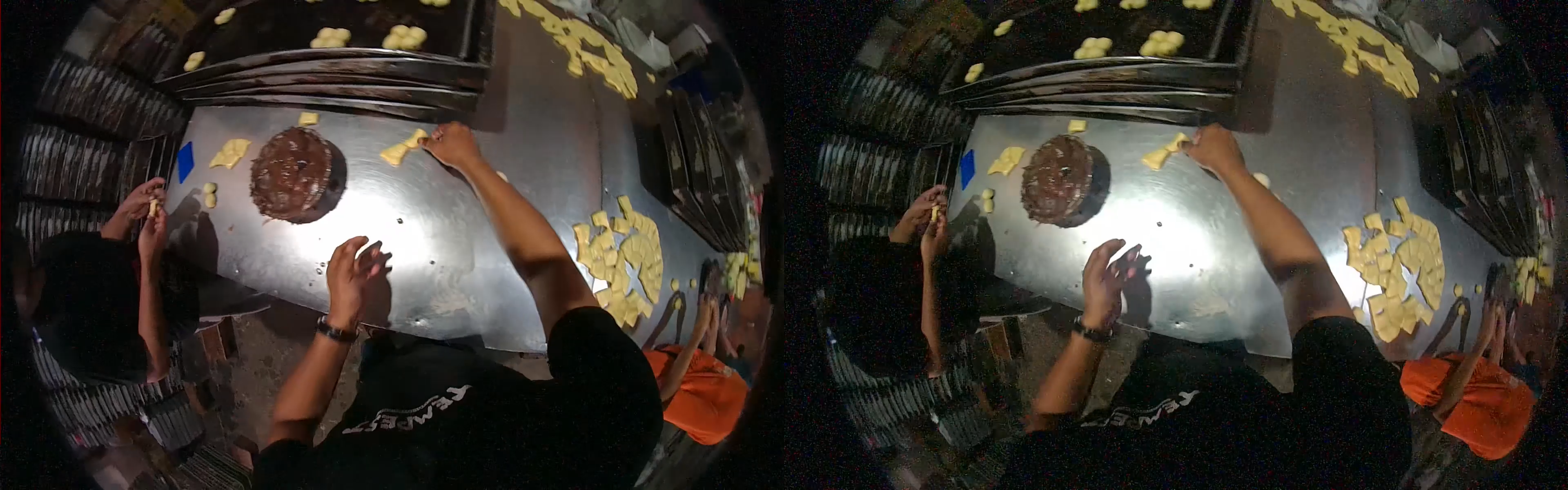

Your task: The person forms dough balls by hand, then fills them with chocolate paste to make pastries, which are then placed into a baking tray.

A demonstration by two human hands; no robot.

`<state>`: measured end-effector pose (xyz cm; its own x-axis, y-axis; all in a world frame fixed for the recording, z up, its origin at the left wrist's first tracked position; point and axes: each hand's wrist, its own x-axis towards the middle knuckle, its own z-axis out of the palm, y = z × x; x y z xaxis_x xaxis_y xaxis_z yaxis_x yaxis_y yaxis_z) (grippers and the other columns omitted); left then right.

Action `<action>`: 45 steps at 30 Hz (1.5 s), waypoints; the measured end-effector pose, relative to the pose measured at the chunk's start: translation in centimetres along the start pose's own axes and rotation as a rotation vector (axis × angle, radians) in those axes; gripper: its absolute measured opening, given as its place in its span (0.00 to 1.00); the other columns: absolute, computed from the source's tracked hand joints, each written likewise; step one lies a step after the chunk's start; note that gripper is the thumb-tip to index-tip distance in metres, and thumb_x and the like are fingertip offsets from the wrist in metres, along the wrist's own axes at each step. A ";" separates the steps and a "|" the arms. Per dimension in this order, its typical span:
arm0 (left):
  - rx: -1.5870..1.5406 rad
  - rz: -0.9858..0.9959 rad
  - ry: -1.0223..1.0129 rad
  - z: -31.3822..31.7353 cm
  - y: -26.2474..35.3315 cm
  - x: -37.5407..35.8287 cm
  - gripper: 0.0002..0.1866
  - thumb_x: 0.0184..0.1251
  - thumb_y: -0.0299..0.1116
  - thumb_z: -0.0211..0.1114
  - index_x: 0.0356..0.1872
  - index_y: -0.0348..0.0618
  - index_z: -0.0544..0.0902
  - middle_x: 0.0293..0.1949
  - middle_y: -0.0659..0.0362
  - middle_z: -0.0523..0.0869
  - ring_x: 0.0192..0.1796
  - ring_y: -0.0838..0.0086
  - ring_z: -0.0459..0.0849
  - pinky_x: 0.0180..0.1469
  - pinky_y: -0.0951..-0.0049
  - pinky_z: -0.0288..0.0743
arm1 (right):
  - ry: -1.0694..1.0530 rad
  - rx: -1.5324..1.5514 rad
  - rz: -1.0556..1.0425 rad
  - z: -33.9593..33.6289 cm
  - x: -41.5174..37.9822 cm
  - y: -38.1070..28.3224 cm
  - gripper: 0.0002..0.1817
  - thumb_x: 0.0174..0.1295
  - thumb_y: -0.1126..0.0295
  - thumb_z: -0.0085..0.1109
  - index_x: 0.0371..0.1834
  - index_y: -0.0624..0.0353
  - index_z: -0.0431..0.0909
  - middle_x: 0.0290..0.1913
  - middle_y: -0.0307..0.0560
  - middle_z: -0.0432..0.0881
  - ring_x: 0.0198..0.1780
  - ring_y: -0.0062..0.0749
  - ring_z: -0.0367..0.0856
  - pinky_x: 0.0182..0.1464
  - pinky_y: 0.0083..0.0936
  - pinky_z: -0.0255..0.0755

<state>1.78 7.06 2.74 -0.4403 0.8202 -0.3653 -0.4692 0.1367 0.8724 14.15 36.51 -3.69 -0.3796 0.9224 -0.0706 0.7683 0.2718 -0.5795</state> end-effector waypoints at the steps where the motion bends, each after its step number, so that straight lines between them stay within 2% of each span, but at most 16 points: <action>1: -0.062 -0.045 0.077 -1.4 0.8 -1.1 0.18 0.74 0.42 0.50 0.50 0.37 0.73 0.41 0.55 0.80 0.35 0.70 0.79 0.40 0.71 0.78 | 0.051 -0.043 -0.026 0.4 -0.3 -1.5 0.16 0.48 0.57 0.66 0.36 0.57 0.83 0.36 0.56 0.84 0.42 0.49 0.82 0.46 0.38 0.75; 3: -0.183 -0.118 0.098 -4.9 1.8 -2.8 0.16 0.73 0.42 0.52 0.48 0.38 0.73 0.44 0.54 0.79 0.36 0.69 0.81 0.38 0.69 0.79 | 0.160 -0.128 -0.065 1.1 -0.8 -4.3 0.15 0.46 0.62 0.69 0.35 0.58 0.82 0.37 0.58 0.83 0.43 0.51 0.82 0.47 0.39 0.75; 6: -0.280 -0.116 0.105 -10.2 1.2 -3.5 0.16 0.72 0.42 0.53 0.48 0.39 0.74 0.45 0.54 0.79 0.39 0.68 0.82 0.37 0.70 0.79 | 0.431 0.273 0.040 3.6 0.1 -3.5 0.13 0.46 0.70 0.68 0.35 0.61 0.79 0.38 0.56 0.83 0.40 0.47 0.83 0.44 0.36 0.75; 8: -0.238 -0.098 0.093 -10.4 3.8 -3.8 0.16 0.72 0.42 0.55 0.49 0.40 0.73 0.45 0.55 0.79 0.41 0.70 0.82 0.36 0.73 0.79 | 0.838 0.437 0.118 2.1 -1.8 -3.4 0.12 0.50 0.76 0.62 0.39 0.62 0.76 0.38 0.53 0.83 0.37 0.41 0.82 0.42 0.33 0.75; 10: -0.215 -0.091 0.037 -12.1 3.7 -2.4 0.15 0.71 0.41 0.55 0.49 0.41 0.73 0.45 0.56 0.79 0.41 0.71 0.82 0.36 0.73 0.79 | 0.816 0.890 0.144 1.0 -3.3 0.3 0.12 0.55 0.79 0.59 0.43 0.59 0.74 0.36 0.44 0.81 0.34 0.29 0.82 0.35 0.24 0.76; 14: -0.104 -0.001 -0.137 -9.7 4.0 1.0 0.15 0.72 0.36 0.55 0.52 0.38 0.72 0.43 0.57 0.80 0.40 0.76 0.80 0.42 0.75 0.76 | 0.188 1.079 0.110 -1.8 -13.7 -7.5 0.16 0.55 0.80 0.61 0.48 0.60 0.77 0.38 0.43 0.82 0.34 0.26 0.82 0.38 0.22 0.78; 18: 0.013 0.486 -0.125 -3.8 3.9 1.9 0.15 0.69 0.28 0.58 0.54 0.36 0.71 0.40 0.60 0.79 0.37 0.80 0.78 0.44 0.77 0.75 | 0.015 1.087 0.076 2.8 -22.2 -15.5 0.12 0.54 0.79 0.65 0.42 0.62 0.80 0.37 0.44 0.84 0.34 0.21 0.82 0.34 0.18 0.77; 23: -0.076 0.620 -0.051 -2.5 3.3 -0.1 0.07 0.66 0.28 0.62 0.41 0.38 0.77 0.26 0.65 0.77 0.23 0.88 0.70 0.24 0.85 0.63 | -0.361 1.455 0.012 1.5 -25.3 -15.1 0.27 0.58 0.79 0.60 0.62 0.62 0.66 0.38 0.45 0.81 0.35 0.21 0.81 0.35 0.18 0.78; 26: 0.166 0.683 -0.155 -2.4 1.6 -1.7 0.09 0.67 0.28 0.60 0.46 0.37 0.77 0.26 0.66 0.77 0.24 0.89 0.69 0.25 0.85 0.62 | -0.785 1.522 0.143 -1.9 -25.8 -13.1 0.37 0.61 0.78 0.56 0.71 0.57 0.47 0.42 0.47 0.78 0.37 0.22 0.81 0.36 0.19 0.79; 28: 0.521 0.674 -0.249 -2.3 1.6 -3.1 0.19 0.69 0.40 0.57 0.54 0.36 0.76 0.35 0.60 0.80 0.37 0.77 0.77 0.41 0.75 0.72 | -0.975 1.371 0.193 -2.9 -26.1 -12.5 0.42 0.62 0.77 0.55 0.73 0.56 0.37 0.43 0.49 0.78 0.38 0.27 0.83 0.35 0.20 0.81; 30: 0.570 0.986 -0.179 -2.0 0.5 -3.1 0.24 0.71 0.47 0.52 0.57 0.38 0.74 0.53 0.48 0.78 0.55 0.63 0.76 0.55 0.64 0.70 | -1.196 1.357 0.255 -4.2 -26.9 -12.9 0.43 0.63 0.75 0.56 0.73 0.54 0.36 0.42 0.50 0.78 0.38 0.30 0.83 0.35 0.20 0.83; 31: 0.576 0.928 -0.143 -1.9 0.5 -3.9 0.31 0.70 0.58 0.46 0.59 0.40 0.73 0.63 0.46 0.67 0.66 0.57 0.64 0.63 0.56 0.62 | -1.290 1.361 0.262 -3.9 -26.8 -12.3 0.43 0.63 0.74 0.57 0.74 0.53 0.37 0.41 0.50 0.78 0.38 0.30 0.83 0.36 0.20 0.83; 34: 0.470 0.893 0.054 -2.6 -0.2 -4.8 0.33 0.69 0.59 0.47 0.58 0.37 0.74 0.65 0.46 0.65 0.66 0.56 0.64 0.63 0.56 0.62 | -1.345 1.463 0.207 -1.4 -26.9 -11.7 0.44 0.61 0.76 0.57 0.74 0.52 0.38 0.41 0.50 0.77 0.38 0.29 0.83 0.36 0.17 0.81; 38: 0.396 0.878 0.224 -6.0 0.0 -3.8 0.25 0.70 0.48 0.48 0.52 0.33 0.77 0.61 0.46 0.69 0.60 0.58 0.71 0.58 0.62 0.69 | -1.309 1.454 0.457 -0.2 -24.8 -15.0 0.39 0.57 0.79 0.60 0.72 0.55 0.54 0.44 0.44 0.76 0.42 0.27 0.80 0.39 0.17 0.77; 42: 0.180 0.665 0.267 -11.7 0.6 -3.0 0.16 0.70 0.36 0.52 0.47 0.32 0.77 0.54 0.51 0.75 0.50 0.71 0.77 0.43 0.75 0.77 | -0.881 0.852 -0.006 1.6 -17.9 -19.6 0.22 0.57 0.82 0.55 0.55 0.54 0.77 0.41 0.40 0.81 0.43 0.23 0.79 0.42 0.21 0.76; 45: 0.056 0.516 0.253 -16.9 0.6 -2.8 0.15 0.72 0.34 0.51 0.49 0.34 0.76 0.53 0.54 0.77 0.48 0.73 0.78 0.46 0.74 0.76 | -0.805 0.810 -0.065 2.6 -15.1 -22.8 0.20 0.58 0.81 0.55 0.55 0.56 0.74 0.44 0.42 0.81 0.45 0.26 0.79 0.49 0.23 0.73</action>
<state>-10.15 -4.55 -1.21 -0.7740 0.6310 0.0521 -0.1066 -0.2110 0.9717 1.01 15.68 8.43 -0.8507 0.3906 -0.3518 0.2879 -0.2137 -0.9335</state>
